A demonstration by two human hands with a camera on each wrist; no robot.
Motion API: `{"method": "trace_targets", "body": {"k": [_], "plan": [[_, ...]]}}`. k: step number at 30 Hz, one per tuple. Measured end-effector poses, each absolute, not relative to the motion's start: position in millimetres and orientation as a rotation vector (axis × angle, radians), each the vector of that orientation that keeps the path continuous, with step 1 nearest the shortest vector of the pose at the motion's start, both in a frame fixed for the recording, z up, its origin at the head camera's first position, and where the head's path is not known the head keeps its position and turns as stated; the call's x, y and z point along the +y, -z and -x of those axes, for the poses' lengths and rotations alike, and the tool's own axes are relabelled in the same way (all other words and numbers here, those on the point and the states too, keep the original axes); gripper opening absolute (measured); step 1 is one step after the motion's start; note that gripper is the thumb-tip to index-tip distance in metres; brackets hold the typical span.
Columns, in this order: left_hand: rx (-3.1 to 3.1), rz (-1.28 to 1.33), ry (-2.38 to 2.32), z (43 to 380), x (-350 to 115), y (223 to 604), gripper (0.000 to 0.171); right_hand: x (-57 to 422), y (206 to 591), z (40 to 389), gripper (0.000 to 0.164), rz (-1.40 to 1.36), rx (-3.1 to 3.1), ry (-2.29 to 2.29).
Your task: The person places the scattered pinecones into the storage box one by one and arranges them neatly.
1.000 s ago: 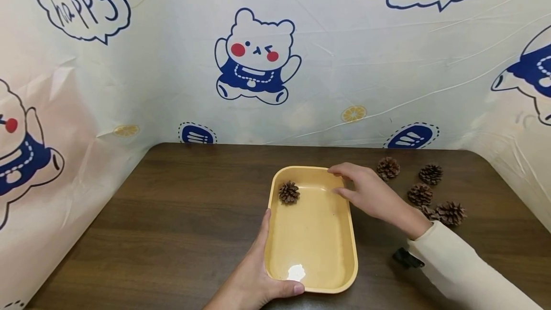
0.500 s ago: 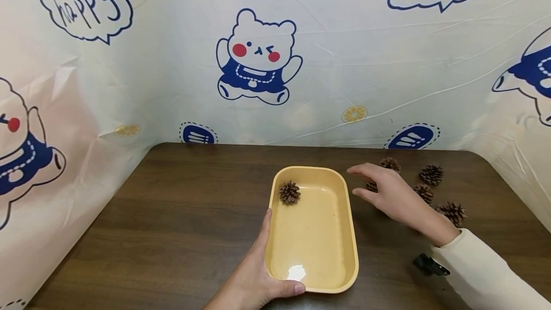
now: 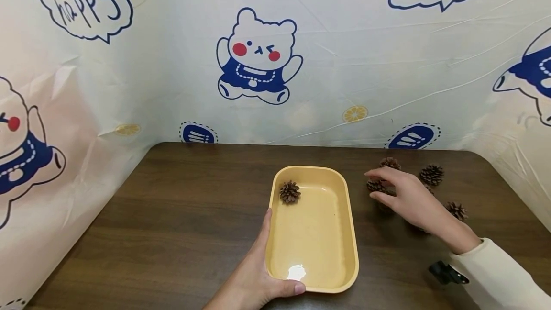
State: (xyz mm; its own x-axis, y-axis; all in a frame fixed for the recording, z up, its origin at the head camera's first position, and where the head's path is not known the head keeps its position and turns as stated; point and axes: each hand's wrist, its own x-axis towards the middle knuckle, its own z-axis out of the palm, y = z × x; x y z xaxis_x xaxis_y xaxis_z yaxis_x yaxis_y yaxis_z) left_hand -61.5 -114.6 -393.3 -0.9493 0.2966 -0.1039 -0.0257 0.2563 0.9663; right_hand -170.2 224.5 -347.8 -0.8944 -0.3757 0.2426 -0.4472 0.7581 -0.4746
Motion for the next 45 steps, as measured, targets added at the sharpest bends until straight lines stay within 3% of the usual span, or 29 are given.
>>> {"method": "trace_targets", "body": {"k": [45], "plan": [[2.242,-0.257,-1.763,60.8,-114.2,392.0,0.147,258.1,364.5,179.3,0.040,-0.602,-3.003,-0.772]]}}
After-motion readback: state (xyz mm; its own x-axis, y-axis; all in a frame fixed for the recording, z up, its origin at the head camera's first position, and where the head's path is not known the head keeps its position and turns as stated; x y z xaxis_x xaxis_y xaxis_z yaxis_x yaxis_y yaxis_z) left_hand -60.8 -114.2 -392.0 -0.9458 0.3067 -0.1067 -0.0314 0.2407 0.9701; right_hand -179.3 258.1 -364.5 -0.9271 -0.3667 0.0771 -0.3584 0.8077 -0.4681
